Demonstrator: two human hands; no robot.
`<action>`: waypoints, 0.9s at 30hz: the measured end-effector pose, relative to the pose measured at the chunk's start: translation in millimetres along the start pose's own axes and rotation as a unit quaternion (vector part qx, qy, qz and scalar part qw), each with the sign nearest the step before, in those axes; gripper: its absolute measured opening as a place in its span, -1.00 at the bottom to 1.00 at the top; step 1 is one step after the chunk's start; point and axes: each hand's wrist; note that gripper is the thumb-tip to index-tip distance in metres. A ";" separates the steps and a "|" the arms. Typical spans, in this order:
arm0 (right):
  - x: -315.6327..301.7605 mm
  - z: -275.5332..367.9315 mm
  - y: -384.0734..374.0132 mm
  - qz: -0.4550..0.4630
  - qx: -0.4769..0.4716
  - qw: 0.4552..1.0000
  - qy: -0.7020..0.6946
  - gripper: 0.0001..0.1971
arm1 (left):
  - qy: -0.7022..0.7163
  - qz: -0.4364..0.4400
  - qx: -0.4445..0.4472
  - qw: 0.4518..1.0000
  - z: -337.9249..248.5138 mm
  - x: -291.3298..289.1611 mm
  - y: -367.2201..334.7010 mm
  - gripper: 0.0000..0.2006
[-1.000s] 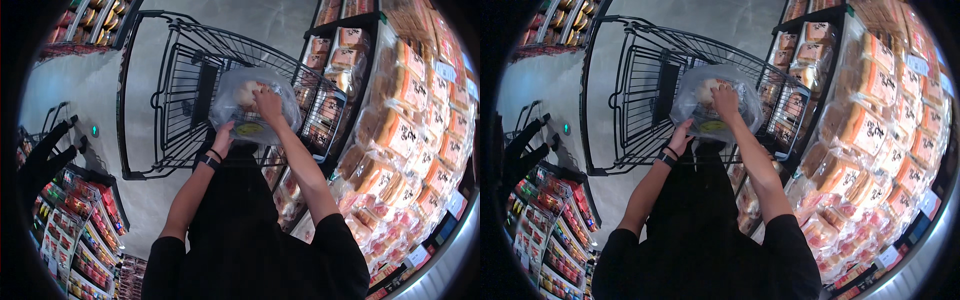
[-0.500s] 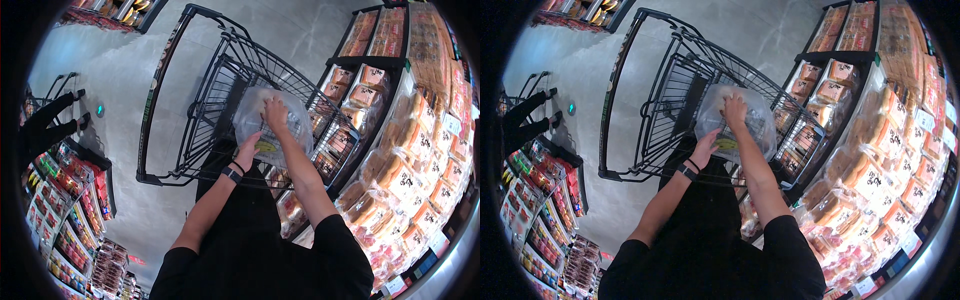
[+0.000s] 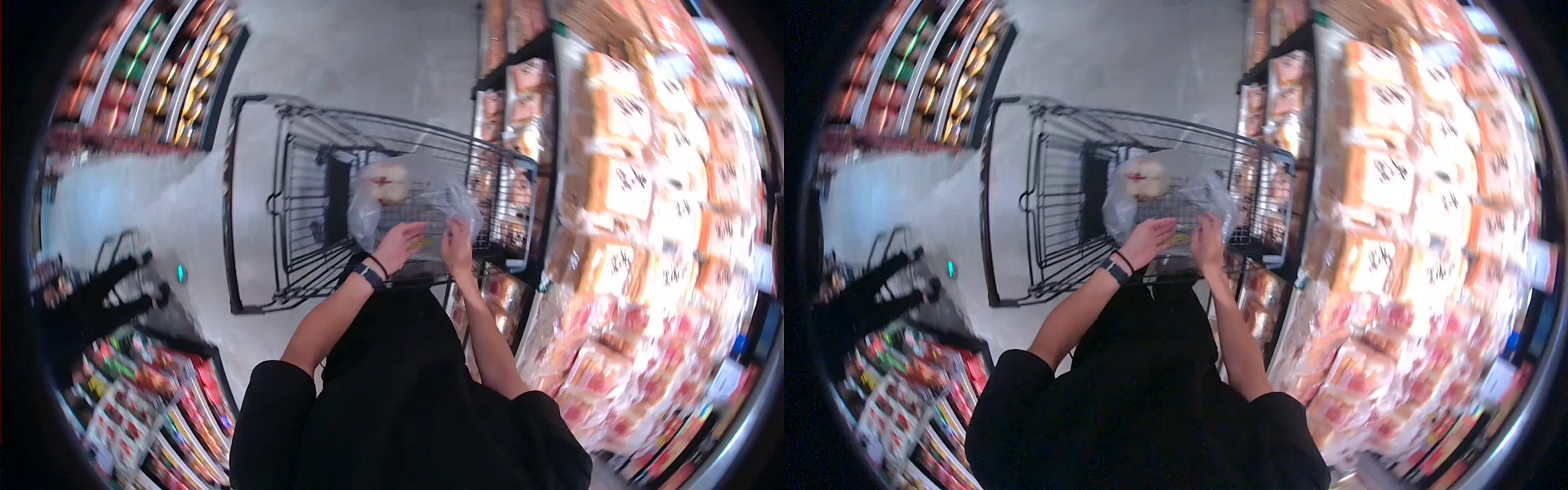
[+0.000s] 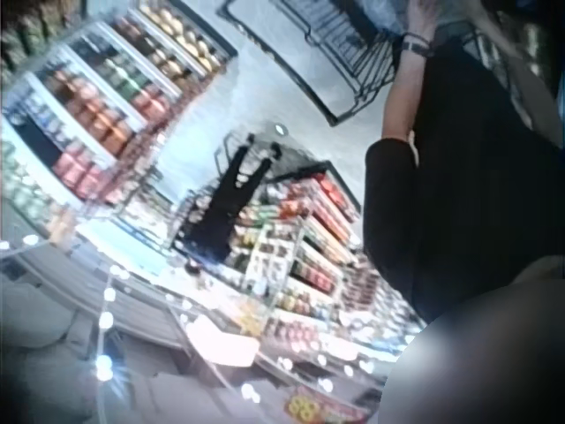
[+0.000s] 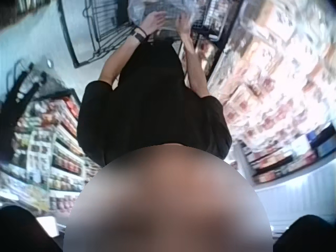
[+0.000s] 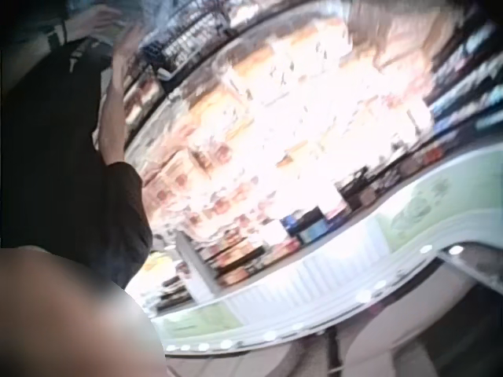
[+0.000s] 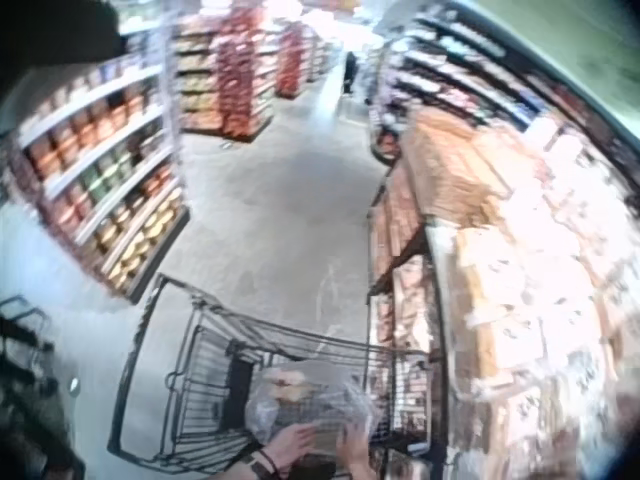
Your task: Sort and arrange bags of bread from a cart onto supermarket shelves.
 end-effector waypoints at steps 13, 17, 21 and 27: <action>-153.2 0.6 254.6 -0.154 0.023 0.970 -0.186 -0.81 | 0.035 0.119 -0.189 0.974 105.2 136.9 -9.5 -0.54; -261.7 8.6 338.6 -0.275 0.063 0.936 -0.211 -0.79 | 0.026 0.175 -0.255 0.951 149.1 193.3 -14.3 -0.55; -340.7 -19.1 413.9 -0.508 0.110 0.854 -0.021 -0.71 | -0.018 0.194 -0.265 0.945 181.4 213.7 -18.1 -0.56; -393.7 -89.9 463.9 -0.595 0.244 0.754 0.136 -0.56 | -0.014 0.182 -0.255 0.950 222.8 223.4 -11.2 -0.61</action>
Point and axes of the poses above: each hand's wrist, its own y-axis away from the middle knuckle, its own x-axis out of the palm, z = x × y, and after that the axes turned 15 degrees about z, right-handed
